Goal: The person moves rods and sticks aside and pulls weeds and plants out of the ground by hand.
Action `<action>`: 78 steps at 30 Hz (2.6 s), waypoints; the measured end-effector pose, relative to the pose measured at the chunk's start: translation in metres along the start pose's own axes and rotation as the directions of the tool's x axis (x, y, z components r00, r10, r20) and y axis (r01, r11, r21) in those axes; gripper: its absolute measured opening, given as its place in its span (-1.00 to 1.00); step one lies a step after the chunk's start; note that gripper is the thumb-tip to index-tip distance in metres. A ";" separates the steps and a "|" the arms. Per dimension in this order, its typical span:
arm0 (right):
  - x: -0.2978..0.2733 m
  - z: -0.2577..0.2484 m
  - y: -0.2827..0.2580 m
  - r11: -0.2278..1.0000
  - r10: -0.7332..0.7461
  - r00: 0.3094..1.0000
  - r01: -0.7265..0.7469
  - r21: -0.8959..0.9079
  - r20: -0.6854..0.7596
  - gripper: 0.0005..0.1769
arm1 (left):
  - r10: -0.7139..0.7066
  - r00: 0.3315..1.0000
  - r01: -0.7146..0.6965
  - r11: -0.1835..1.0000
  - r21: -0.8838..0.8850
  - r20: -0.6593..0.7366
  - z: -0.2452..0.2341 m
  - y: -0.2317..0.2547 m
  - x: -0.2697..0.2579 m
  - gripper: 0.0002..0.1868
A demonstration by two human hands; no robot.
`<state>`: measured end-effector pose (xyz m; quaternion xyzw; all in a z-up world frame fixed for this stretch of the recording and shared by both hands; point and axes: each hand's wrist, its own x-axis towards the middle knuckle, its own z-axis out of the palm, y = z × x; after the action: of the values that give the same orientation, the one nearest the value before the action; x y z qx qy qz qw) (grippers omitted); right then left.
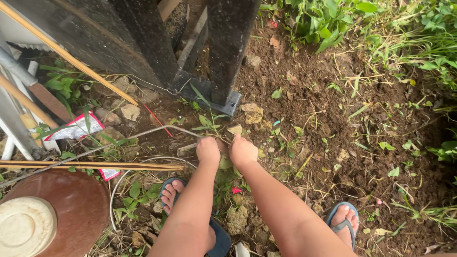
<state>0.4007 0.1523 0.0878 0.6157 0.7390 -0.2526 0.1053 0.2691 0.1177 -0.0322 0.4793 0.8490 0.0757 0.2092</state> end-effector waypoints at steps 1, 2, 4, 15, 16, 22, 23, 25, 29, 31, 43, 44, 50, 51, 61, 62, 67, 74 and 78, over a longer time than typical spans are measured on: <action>0.000 0.000 0.001 1.000 0.004 1.000 -0.004 0.000 0.000 -0.57 | 0.003 1.000 -0.003 1.000 0.000 0.003 0.001 0.000 0.003 -0.79; 0.001 0.000 0.001 1.000 0.008 1.000 -0.008 -0.017 0.009 -0.61 | -0.013 0.999 0.014 1.000 -0.018 0.033 0.002 0.001 0.005 -0.75; 0.000 -0.003 0.000 0.999 0.016 1.000 -0.016 -0.034 0.014 -0.64 | -0.024 0.998 0.026 0.999 -0.036 0.063 0.004 0.002 0.008 -0.70; -0.009 -0.035 -0.010 0.996 0.079 0.994 -0.082 0.033 0.080 -0.54 | 0.014 0.891 -0.088 0.986 0.141 0.453 -0.014 -0.017 0.022 -0.69; -0.009 -0.038 -0.010 0.996 0.078 0.994 -0.081 0.038 0.078 -0.54 | 0.014 0.893 -0.089 0.985 0.145 0.450 -0.017 -0.020 0.025 -0.69; -0.019 -0.046 -0.006 0.988 0.123 0.987 -0.131 0.082 0.102 -0.51 | 0.058 0.871 -0.122 0.987 0.101 0.489 -0.022 -0.051 0.032 -0.69; -0.020 -0.046 -0.005 0.985 0.133 0.986 -0.143 0.093 0.102 -0.48 | 0.101 0.828 -0.132 0.991 0.017 0.551 -0.029 -0.055 0.036 -0.69; -0.021 -0.041 -0.003 0.983 0.137 0.985 -0.148 0.112 0.101 -0.46 | 0.144 0.785 -0.135 0.989 -0.060 0.602 -0.054 -0.063 0.037 -0.66; -0.005 -0.010 0.028 0.922 0.204 0.978 -0.203 0.329 0.032 -0.46 | 0.238 0.796 0.188 0.776 -0.601 0.557 -0.121 -0.042 0.036 -0.81; 0.001 0.014 0.051 0.885 0.206 0.978 -0.170 0.434 -0.035 -0.49 | 0.220 0.834 0.209 0.723 -0.658 0.506 -0.146 -0.023 0.025 -0.83; -0.006 0.054 0.030 0.478 0.243 0.737 -0.657 0.583 0.631 -0.27 | 0.273 0.911 -0.213 0.954 -0.212 0.310 -0.014 -0.013 -0.037 -0.84; -0.003 0.057 0.026 0.506 0.284 0.739 -0.657 0.559 0.611 -0.17 | 0.248 0.934 -0.189 0.953 -0.236 0.257 -0.003 -0.015 -0.046 -0.88; 0.027 0.120 0.025 0.202 0.375 0.741 -0.651 0.731 0.556 -0.18 | 0.198 0.969 -0.146 0.941 -0.305 0.147 0.004 -0.015 -0.052 -0.94; 0.035 0.132 0.027 0.280 0.434 0.760 -0.624 0.729 0.484 -0.21 | 0.193 0.973 -0.141 0.932 -0.335 0.127 0.000 -0.013 -0.049 -0.91; 0.058 0.161 0.054 -0.281 0.252 0.664 -0.646 0.710 0.704 -0.66 | 0.222 0.881 0.121 0.748 -0.652 0.418 -0.022 -0.004 -0.027 -0.64; 0.056 0.157 0.052 -0.272 0.302 0.629 -0.664 0.697 0.717 -0.67 | 0.206 0.881 0.116 0.779 -0.617 0.426 -0.025 -0.003 -0.029 -0.66; 0.044 0.130 0.048 -0.098 0.389 0.609 -0.719 0.688 0.691 -0.52 | 0.276 0.844 0.091 0.770 -0.631 0.459 -0.041 0.014 -0.037 -0.74; 0.035 0.127 0.073 0.034 0.355 0.836 -0.459 0.888 0.419 -0.71 | 0.109 0.716 0.522 0.573 -0.632 0.690 -0.075 0.036 -0.039 -0.83; -0.003 0.033 0.090 -0.165 0.362 0.808 -0.436 0.885 0.465 -0.76 | 0.128 0.712 0.549 0.513 -0.660 0.691 -0.070 0.040 -0.036 -0.87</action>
<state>0.4834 0.1437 0.0395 0.6925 0.1080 -0.6625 -0.2642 0.2865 0.1135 0.0537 0.1953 0.6268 0.2655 0.7060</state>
